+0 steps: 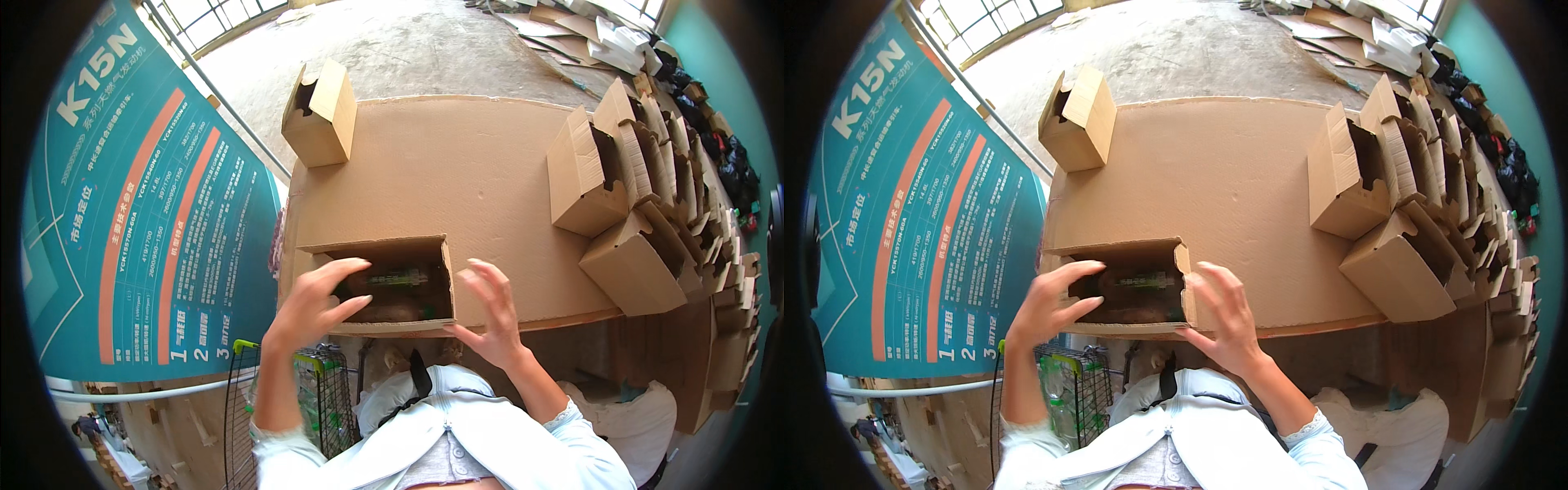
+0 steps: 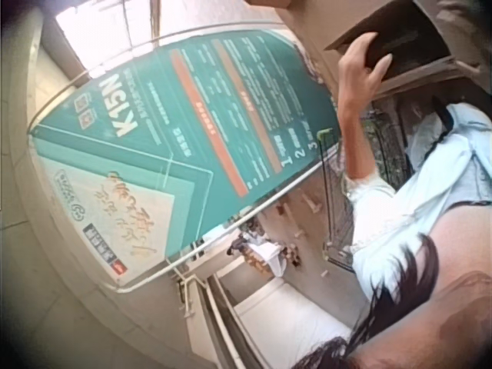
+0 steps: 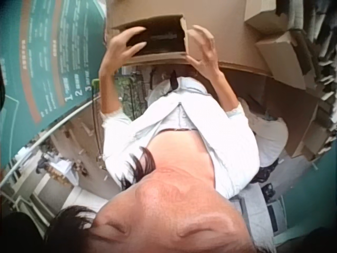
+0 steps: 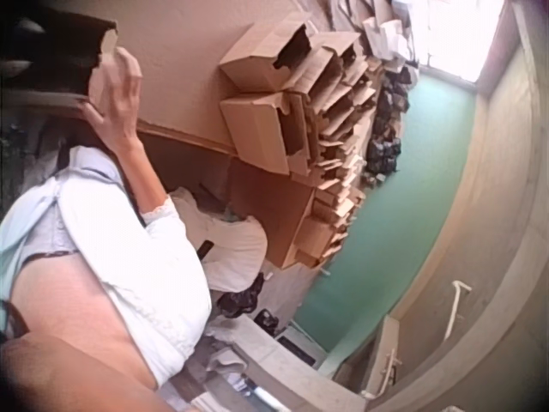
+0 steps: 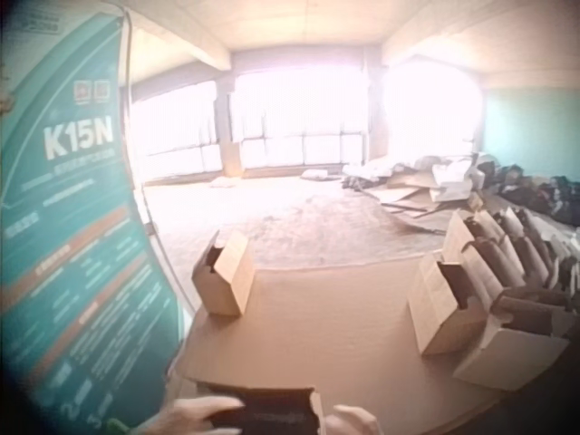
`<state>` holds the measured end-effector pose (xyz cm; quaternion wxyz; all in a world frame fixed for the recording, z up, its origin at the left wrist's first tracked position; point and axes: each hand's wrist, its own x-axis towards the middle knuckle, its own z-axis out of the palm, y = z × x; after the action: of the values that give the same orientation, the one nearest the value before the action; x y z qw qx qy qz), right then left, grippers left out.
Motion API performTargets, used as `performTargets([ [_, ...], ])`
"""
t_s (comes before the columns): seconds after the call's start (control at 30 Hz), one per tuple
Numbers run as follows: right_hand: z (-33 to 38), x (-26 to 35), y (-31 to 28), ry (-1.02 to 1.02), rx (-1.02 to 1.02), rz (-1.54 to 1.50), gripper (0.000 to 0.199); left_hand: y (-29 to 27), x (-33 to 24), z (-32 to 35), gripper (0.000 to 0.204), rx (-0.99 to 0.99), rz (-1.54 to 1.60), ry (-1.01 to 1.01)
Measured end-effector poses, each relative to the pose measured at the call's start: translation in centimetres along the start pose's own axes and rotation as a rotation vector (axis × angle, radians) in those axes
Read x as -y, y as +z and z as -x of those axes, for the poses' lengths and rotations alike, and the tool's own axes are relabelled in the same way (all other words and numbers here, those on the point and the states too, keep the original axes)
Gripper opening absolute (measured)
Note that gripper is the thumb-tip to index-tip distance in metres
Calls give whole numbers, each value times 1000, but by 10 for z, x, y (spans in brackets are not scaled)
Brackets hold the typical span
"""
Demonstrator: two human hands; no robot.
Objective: The person places bottles from a shopping cart into individual cardboard boxes on a table, folding the top flaps down by hand and moving the completed boxes to the side.
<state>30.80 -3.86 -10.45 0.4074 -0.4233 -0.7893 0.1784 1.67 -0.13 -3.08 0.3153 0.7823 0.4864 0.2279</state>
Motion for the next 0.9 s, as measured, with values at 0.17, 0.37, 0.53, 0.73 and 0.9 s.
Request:
performTargets([
  [0.17, 12, 1, 31, 50, 98, -273, 47, 20, 28, 80, 51, -360, -42, -142],
  [0.37, 2, -10, 43, 212, 69, 60, 73, 37, 46, 68, 80, -524, 81, -462],
  [0.53, -50, 5, 23, -76, 163, 451, 95, 13, 60, 48, 107, -455, -539, -38],
  [0.73, -29, 9, 37, -68, 488, 287, 82, 7, 95, 59, 89, -49, -417, 56],
  [0.9, -18, 7, 42, -8, 637, 580, 104, -8, 100, 49, 100, 139, -482, 156],
])
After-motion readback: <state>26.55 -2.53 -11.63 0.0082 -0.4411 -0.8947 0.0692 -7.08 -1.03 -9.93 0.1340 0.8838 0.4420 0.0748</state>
